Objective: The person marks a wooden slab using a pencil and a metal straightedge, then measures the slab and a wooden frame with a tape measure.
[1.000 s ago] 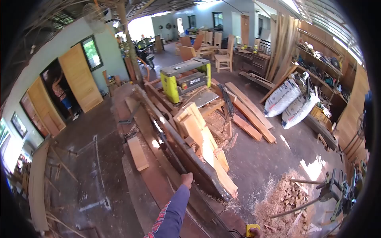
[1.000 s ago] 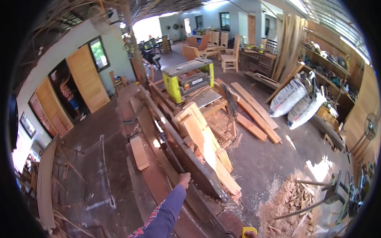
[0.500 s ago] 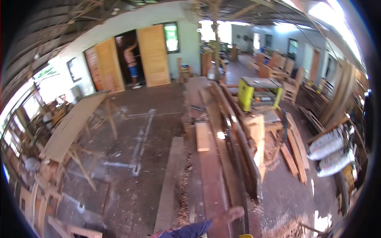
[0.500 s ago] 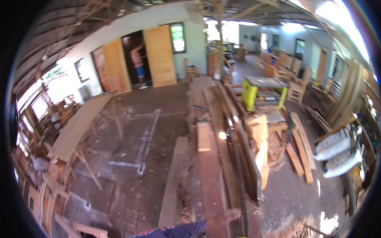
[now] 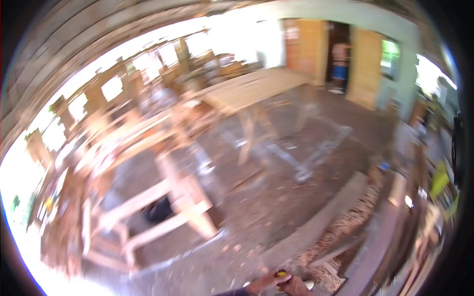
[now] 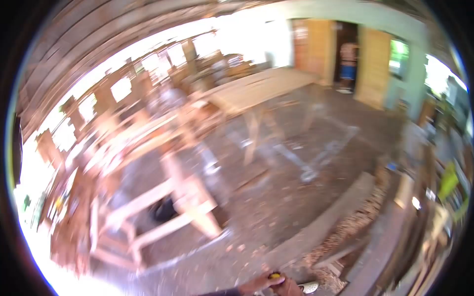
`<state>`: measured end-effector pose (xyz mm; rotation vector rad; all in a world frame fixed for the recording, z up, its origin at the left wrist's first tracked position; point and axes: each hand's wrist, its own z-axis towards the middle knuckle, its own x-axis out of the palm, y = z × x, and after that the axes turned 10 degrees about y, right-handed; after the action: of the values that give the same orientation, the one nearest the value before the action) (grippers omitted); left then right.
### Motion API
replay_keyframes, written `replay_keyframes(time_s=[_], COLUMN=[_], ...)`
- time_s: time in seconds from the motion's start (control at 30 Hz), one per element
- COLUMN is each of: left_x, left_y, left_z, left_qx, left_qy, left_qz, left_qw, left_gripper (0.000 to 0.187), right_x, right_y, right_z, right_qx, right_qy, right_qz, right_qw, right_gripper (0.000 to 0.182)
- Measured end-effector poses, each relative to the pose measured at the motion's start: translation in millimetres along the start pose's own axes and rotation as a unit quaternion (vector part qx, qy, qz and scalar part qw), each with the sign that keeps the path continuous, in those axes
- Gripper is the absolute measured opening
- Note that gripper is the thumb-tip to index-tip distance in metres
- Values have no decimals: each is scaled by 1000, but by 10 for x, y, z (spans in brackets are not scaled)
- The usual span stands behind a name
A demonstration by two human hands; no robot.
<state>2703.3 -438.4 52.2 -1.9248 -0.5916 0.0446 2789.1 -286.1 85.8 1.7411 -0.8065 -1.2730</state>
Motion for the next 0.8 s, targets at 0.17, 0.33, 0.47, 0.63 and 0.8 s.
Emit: replay_keyframes(time_s=[0.17, 0.33, 0.47, 0.63, 0.8], left_x=[-626, -776, -843, -1341, -2367], left_y=[312, 415, 721, 1081, 1035], left_z=[-1763, -3166, -3344, -3637, -4486], left_qx=[108, 235, 327, 468, 330], left_qy=[-299, -342, -412, -474, -598], left_qz=[-206, -272, -290, -539, -293], left_qw=[925, 868, 800, 515, 669], left_gripper=[66, 88, 93, 71, 53], right_x=[779, 1673, 2297, 2952, 3873], right_y=[1050, 1840, 2115, 2579, 2740], right_z=[1154, 2007, 2443, 2858, 3682], right_qx=[7, -38, -50, -194, -290], right_qy=[327, 447, 572, 497, 517], right_qz=[113, 200, 67, 19, -36], right_qw=[938, 871, 816, 845, 805], right_gripper=[48, 45, 35, 42, 47])
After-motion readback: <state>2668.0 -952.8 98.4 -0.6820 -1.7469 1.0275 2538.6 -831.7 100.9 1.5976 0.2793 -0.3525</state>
